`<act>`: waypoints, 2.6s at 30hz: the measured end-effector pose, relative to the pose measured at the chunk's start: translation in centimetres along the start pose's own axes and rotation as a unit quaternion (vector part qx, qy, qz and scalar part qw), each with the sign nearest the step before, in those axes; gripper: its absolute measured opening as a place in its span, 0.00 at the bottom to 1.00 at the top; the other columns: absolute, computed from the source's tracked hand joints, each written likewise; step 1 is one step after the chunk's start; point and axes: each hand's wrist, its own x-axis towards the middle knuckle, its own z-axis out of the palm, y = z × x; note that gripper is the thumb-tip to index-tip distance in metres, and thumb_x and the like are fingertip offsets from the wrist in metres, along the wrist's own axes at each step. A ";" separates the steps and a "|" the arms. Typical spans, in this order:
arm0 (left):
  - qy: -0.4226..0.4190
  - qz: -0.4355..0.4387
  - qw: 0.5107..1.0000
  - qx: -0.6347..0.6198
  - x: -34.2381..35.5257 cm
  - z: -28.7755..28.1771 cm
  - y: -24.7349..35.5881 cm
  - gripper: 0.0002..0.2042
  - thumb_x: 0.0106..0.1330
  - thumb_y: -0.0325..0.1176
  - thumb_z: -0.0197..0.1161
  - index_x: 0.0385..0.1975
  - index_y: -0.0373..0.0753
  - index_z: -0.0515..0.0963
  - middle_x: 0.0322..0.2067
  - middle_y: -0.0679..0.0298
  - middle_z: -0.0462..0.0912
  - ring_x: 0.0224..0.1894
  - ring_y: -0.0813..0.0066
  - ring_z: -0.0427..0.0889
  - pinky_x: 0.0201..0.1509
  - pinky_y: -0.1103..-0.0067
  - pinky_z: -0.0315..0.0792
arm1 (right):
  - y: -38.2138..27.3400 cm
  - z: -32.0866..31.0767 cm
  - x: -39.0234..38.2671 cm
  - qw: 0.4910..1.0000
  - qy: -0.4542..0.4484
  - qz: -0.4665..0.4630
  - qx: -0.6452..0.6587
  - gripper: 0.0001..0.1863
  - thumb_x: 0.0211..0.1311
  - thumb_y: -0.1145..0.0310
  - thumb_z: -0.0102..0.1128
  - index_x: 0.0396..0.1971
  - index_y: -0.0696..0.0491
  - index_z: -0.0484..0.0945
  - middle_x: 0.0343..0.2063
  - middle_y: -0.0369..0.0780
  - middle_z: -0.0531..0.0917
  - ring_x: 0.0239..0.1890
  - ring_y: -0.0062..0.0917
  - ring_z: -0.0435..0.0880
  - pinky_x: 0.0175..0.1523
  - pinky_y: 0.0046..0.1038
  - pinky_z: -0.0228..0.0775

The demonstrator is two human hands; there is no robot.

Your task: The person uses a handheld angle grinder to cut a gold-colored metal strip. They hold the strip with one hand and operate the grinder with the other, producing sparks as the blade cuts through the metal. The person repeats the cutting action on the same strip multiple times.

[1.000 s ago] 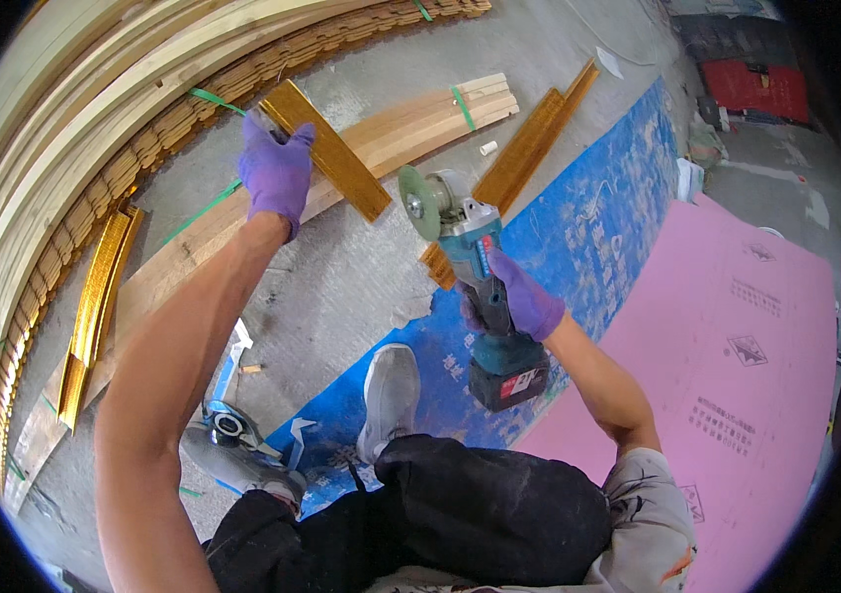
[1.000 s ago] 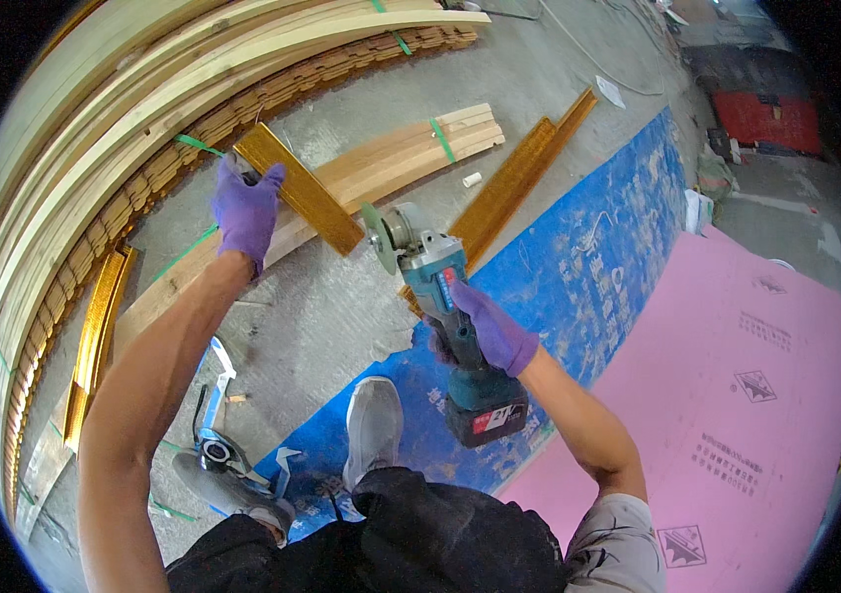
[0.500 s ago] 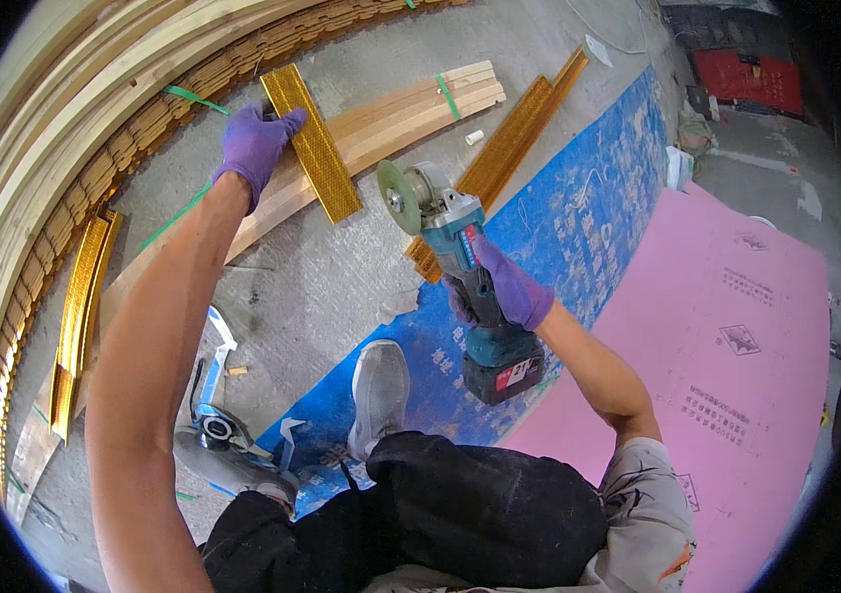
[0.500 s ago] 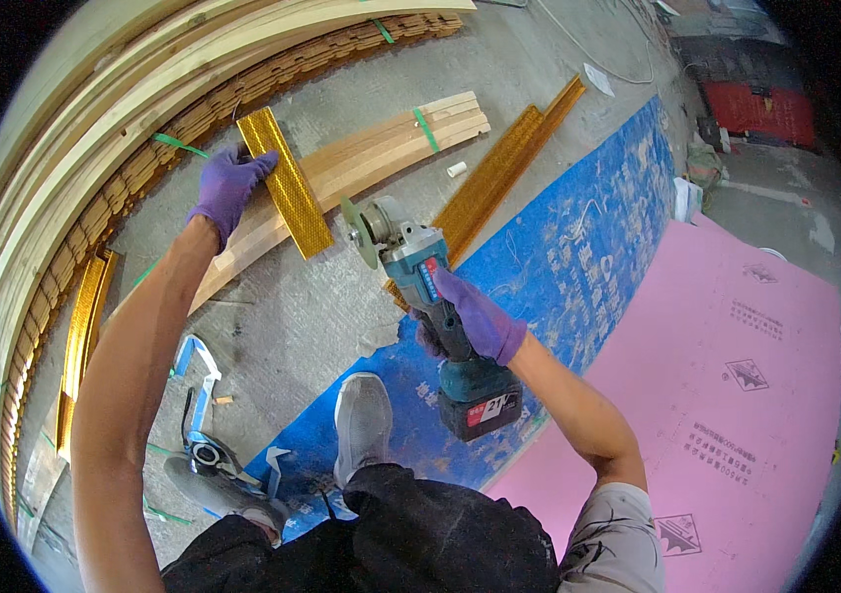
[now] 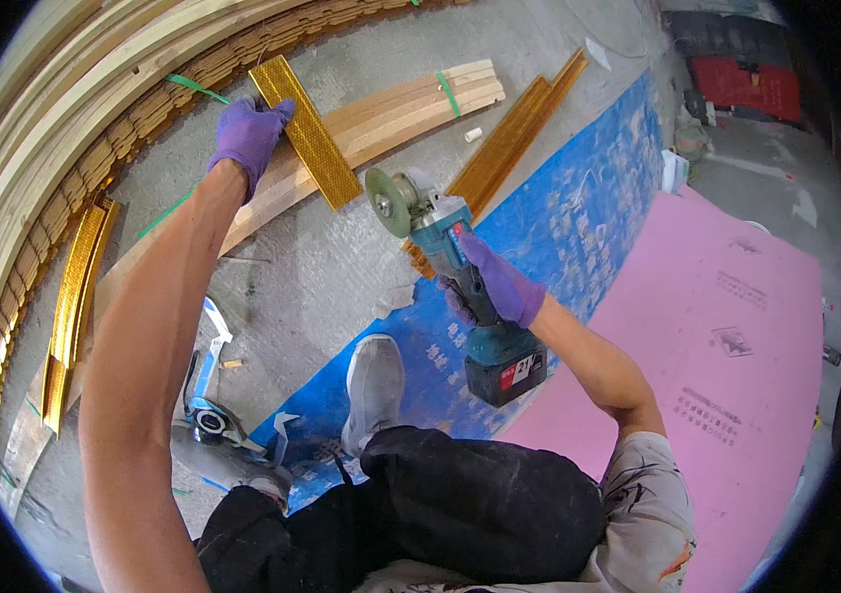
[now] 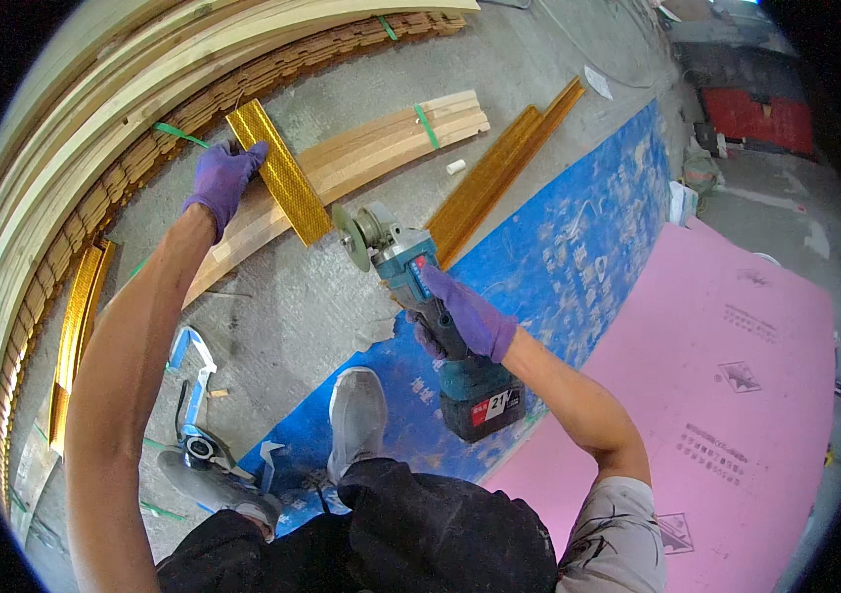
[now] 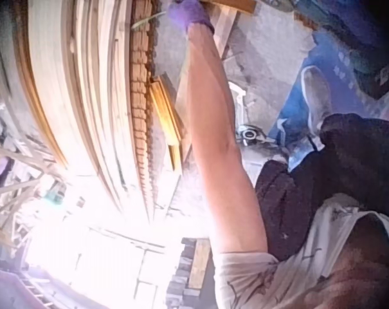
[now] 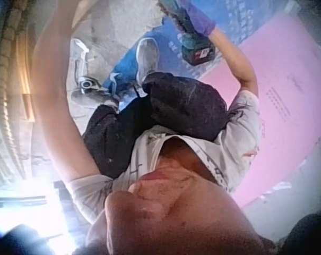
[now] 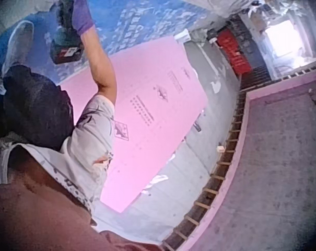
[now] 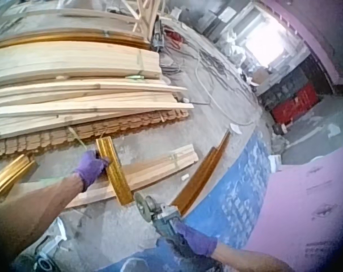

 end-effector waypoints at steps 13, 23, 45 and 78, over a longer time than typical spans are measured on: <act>0.012 0.025 1.000 0.005 -0.3 0.0 -0.1 0.18 0.67 0.41 0.72 0.45 0.29 0.86 0.35 0.58 0.90 0.35 0.71 0.85 0.44 0.71 0.78 | -0.9 -1.0 0.8 0.996 0.044 0.053 -0.050 0.42 0.63 0.23 0.51 0.35 0.55 0.77 0.18 0.41 0.80 0.16 0.27 0.78 0.22 0.29 0.71; 0.013 0.027 1.000 0.001 -0.6 -0.1 0.1 0.17 0.70 0.39 0.70 0.47 0.29 0.85 0.37 0.63 0.88 0.35 0.78 0.81 0.42 0.76 0.76 | -1.4 -1.1 1.2 0.996 0.032 0.049 -0.067 0.42 0.63 0.23 0.52 0.35 0.56 0.78 0.17 0.39 0.80 0.16 0.24 0.78 0.22 0.27 0.71; 0.029 0.032 0.996 0.080 -0.8 0.0 0.7 0.18 0.68 0.43 0.72 0.42 0.31 0.85 0.32 0.65 0.87 0.32 0.78 0.79 0.39 0.75 0.74 | -1.5 -1.0 1.2 0.996 0.041 0.032 -0.073 0.42 0.63 0.23 0.52 0.34 0.55 0.78 0.19 0.38 0.80 0.16 0.25 0.79 0.22 0.28 0.71; 0.035 0.030 0.993 0.106 0.4 0.1 -0.4 0.16 0.71 0.38 0.70 0.46 0.29 0.85 0.37 0.62 0.88 0.35 0.78 0.82 0.43 0.76 0.76 | -0.9 -1.3 1.6 0.997 0.035 0.030 -0.064 0.42 0.65 0.24 0.51 0.36 0.57 0.78 0.19 0.40 0.81 0.16 0.26 0.79 0.21 0.28 0.71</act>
